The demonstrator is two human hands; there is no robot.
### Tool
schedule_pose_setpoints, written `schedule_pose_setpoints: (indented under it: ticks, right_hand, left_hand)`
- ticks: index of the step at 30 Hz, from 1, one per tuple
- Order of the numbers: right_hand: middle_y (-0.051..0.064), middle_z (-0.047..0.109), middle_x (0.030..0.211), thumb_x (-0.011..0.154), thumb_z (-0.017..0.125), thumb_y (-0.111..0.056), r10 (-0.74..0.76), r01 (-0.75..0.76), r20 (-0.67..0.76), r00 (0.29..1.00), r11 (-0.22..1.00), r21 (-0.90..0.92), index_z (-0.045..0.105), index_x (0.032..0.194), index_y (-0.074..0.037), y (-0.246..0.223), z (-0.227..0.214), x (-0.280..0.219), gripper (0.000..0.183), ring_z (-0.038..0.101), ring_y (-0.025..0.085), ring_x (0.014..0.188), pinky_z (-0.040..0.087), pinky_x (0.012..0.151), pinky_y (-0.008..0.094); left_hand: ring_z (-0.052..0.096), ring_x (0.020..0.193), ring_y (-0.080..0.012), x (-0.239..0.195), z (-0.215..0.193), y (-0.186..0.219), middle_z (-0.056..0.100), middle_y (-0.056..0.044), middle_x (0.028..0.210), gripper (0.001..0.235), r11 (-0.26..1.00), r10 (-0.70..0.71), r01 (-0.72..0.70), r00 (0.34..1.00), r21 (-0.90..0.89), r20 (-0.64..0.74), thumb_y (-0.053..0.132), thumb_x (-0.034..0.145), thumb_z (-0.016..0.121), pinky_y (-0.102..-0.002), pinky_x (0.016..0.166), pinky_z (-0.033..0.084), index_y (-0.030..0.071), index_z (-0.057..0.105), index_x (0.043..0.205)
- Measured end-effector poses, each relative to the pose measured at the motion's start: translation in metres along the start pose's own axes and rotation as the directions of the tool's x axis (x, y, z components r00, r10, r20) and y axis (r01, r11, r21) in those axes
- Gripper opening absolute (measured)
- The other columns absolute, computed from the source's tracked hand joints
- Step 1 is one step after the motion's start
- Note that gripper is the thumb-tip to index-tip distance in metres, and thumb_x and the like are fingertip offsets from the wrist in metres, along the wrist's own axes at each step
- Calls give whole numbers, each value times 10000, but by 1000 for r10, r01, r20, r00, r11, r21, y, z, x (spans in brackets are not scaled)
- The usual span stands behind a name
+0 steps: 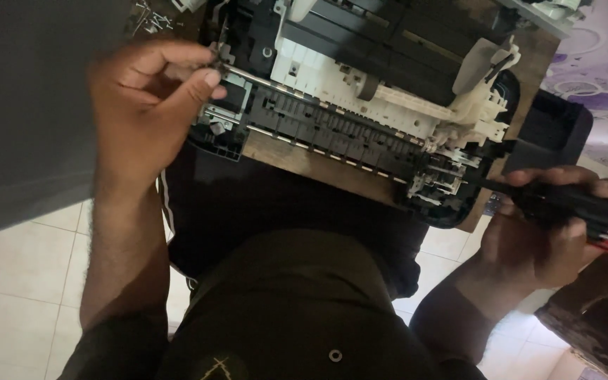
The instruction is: The person uses a screwdriver to remove screws from the internal mechanism of a disassembled printer. They then use their hands to detach and reattach small white plastic components within the device.
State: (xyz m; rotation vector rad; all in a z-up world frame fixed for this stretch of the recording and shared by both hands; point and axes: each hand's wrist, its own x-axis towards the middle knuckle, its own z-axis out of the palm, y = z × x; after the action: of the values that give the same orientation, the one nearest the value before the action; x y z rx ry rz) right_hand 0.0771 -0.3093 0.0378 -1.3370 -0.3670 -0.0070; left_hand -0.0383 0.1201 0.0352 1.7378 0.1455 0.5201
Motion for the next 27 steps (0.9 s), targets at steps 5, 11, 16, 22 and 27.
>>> schedule_pose_setpoints:
  ticks: [5, 11, 16, 22, 27]
  right_hand:
    - [116, 594, 1225, 1032, 707, -339, 0, 0, -3, 1000, 1000, 16, 486, 1327, -226, 2, 8, 0, 385, 644, 312, 995, 559, 720, 328]
    - [88, 599, 1237, 1029, 701, -358, 6, -8, 43, 999, 999, 49, 516, 1327, -249, 5, 11, -3, 366, 621, 202, 1158, 566, 1014, 397]
    - [96, 646, 1326, 1060, 677, -275, 42, -85, 207, 977, 975, 203, 509, 1382, -220, 7, 13, -3, 368, 697, 330, 1153, 638, 603, 331]
    - [114, 582, 1172, 1015, 695, -363, -43, 43, 102, 994, 999, 7, 447, 1274, -207, 5, 52, -3, 391, 661, 349, 930, 629, 884, 478]
    - [115, 605, 1182, 1018, 662, -300, -63, 58, 174, 983, 998, 32, 438, 1262, -188, 12, 49, 1, 349, 682, 341, 943, 643, 874, 452]
  left_hand:
    - [760, 952, -220, -13, 20, -5, 747, -169, 1072, 153, 995, -70, 70, 998, 64, -10, -3, 1047, 772, -304, 882, 652, -4, 686, 1173]
    - [742, 931, -253, -33, 93, 4, 753, -167, 1046, 195, 999, -14, 3, 972, 49, 234, 22, 947, 755, -333, 847, 627, -2, 708, 1134]
    - [720, 859, -253, -39, 144, 1, 728, -128, 940, 136, 993, -32, -6, 947, 116, 320, 133, 958, 727, -357, 749, 592, 21, 684, 1020]
    - [653, 828, -249, -37, 169, -7, 677, -58, 943, 98, 971, -110, 2, 893, 240, 437, 213, 984, 651, -403, 627, 459, 115, 660, 982]
    - [711, 937, -269, -39, 173, -9, 719, -86, 1089, 182, 981, -46, -36, 910, 190, 412, 115, 984, 655, -388, 680, 556, 59, 702, 1150]
